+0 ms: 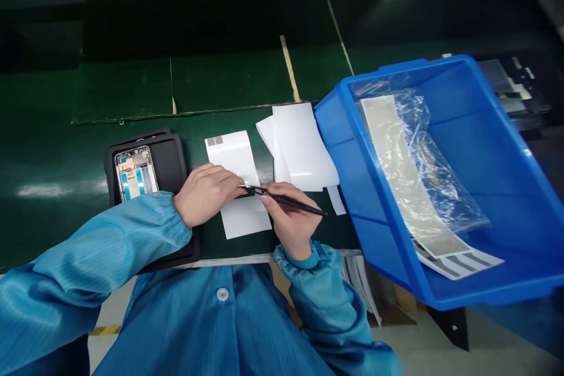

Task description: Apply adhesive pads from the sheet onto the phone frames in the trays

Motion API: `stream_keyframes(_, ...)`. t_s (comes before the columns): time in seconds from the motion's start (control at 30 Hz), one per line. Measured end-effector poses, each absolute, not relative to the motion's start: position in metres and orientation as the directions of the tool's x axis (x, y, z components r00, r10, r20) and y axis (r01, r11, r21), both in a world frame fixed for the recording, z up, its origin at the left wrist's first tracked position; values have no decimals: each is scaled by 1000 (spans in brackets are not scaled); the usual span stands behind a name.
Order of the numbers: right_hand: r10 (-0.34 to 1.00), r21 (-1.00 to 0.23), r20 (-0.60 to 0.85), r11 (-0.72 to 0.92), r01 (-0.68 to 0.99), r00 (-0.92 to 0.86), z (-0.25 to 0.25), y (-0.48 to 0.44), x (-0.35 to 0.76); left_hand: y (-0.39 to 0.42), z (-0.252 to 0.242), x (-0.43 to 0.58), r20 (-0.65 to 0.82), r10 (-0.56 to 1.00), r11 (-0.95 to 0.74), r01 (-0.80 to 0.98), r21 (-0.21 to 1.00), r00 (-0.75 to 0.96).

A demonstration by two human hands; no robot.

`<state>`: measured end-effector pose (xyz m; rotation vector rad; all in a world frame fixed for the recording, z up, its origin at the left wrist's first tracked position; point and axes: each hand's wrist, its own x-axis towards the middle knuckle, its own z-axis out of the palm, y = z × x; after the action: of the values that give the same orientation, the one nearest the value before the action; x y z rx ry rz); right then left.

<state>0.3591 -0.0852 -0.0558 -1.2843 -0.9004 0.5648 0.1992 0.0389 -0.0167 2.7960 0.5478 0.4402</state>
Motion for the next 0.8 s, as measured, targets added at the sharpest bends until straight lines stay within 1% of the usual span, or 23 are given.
stream_keyframes(0.2,808,-961,275,232,148,521,-54,-85,360,38,-17,201,260,387,-907,313,282,885)
stream_keyframes(0.57,802,-959,283,235,157,526,-55,-84,360,38,-17,201,258,367,-919,305,249,894)
stream_keyframes(0.8,777,-968,252,198,157,577,-53,-85,357,37,-18,202,308,365,-929,324,177,878)
